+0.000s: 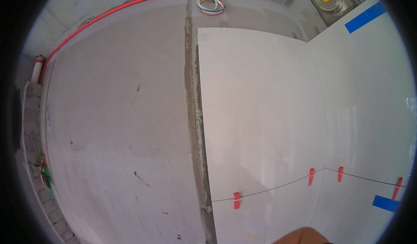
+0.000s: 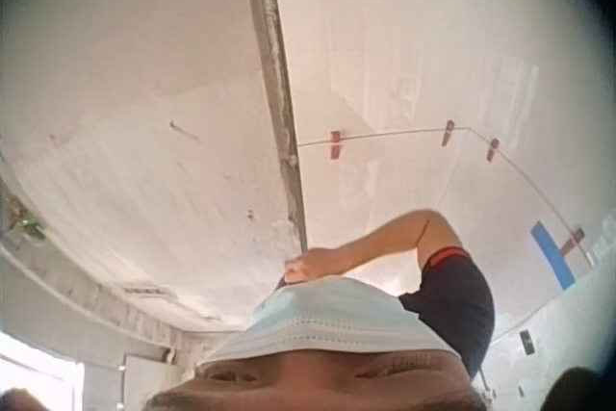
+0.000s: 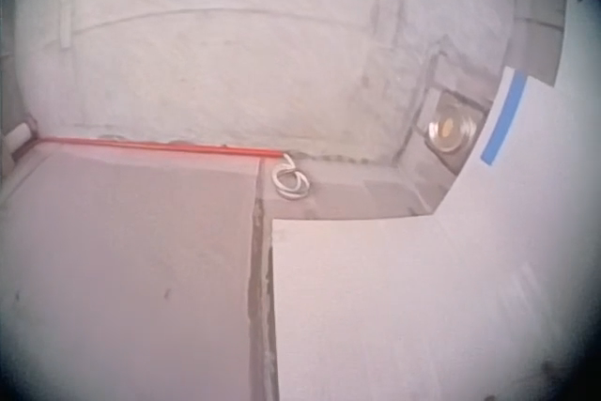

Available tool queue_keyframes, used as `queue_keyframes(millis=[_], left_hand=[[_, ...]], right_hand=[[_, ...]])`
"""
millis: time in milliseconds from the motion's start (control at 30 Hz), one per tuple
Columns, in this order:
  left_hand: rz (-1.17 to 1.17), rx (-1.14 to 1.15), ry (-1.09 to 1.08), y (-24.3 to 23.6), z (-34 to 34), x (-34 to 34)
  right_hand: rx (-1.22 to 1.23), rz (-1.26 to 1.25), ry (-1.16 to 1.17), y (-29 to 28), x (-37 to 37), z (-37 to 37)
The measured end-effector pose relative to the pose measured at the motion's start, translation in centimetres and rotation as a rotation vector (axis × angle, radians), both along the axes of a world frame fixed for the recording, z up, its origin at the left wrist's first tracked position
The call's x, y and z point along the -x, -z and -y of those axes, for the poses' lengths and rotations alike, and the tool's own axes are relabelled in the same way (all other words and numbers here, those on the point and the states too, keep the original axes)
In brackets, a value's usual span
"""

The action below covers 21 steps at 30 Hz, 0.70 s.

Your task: The person wipes a white tile on a wall with a pink cloth, adjusts red plastic spacers in the grout lines, and then reaches into a yellow bucket on the floor.

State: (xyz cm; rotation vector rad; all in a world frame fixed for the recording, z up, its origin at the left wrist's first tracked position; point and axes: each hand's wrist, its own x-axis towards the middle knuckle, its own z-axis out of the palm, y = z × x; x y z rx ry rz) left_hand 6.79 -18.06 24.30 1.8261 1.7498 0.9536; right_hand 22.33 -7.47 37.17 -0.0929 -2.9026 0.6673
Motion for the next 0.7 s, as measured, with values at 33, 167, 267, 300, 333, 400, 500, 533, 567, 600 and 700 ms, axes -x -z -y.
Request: queue_keyframes(millis=[33, 167, 267, 300, 333, 400, 500, 533, 567, 600, 700], left_hand=[[0.056, -0.033, 0.047, -1.8, 0.4, -0.6], [0.26, -0.106, 0.05, -1.4, 0.7, -2.2], [0.398, 0.107, 0.073, -2.5, 0.4, -3.0], [0.402, 0.113, 0.078, -2.7, 0.5, -3.1], [0.45, 0.152, 0.08, -3.0, 0.6, -3.1], [0.509, 0.195, 0.08, -2.4, 0.7, -3.2], [0.646, 0.245, 0.103, 2.6, -0.3, -3.6], [0.692, 0.262, 0.109, 4.4, -0.7, -3.8], [0.738, 0.277, 0.116, 5.8, -1.0, -3.8], [0.746, 0.28, 0.115, 6.9, -1.3, -3.8], [0.265, -0.012, 0.122, 10.1, -2.4, -4.0]], right_hand=[[0.198, -0.005, 0.055, 3.2, -0.8, 0.6], [-0.145, -0.117, 0.121, -2.1, -2.7, 5.5], [-0.016, -0.072, 0.215, -0.2, -3.1, 5.3], [-0.057, -0.072, 0.226, 0.3, -3.2, 5.1], [-0.053, -0.068, 0.231, 0.8, -3.3, 5.2], [-0.068, -0.229, 0.22, 0.6, -3.0, 5.7], [-0.008, -0.029, 0.269, 2.2, -2.9, 5.1], [-0.005, -0.02, 0.269, 2.5, -2.9, 5.0], [-0.071, 0.027, 0.217, 2.7, -2.8, 4.9], [-0.135, 0.073, 0.162, 2.7, -2.7, 4.9], [-0.204, -0.101, -0.057, 1.5, -1.9, 5.3]])
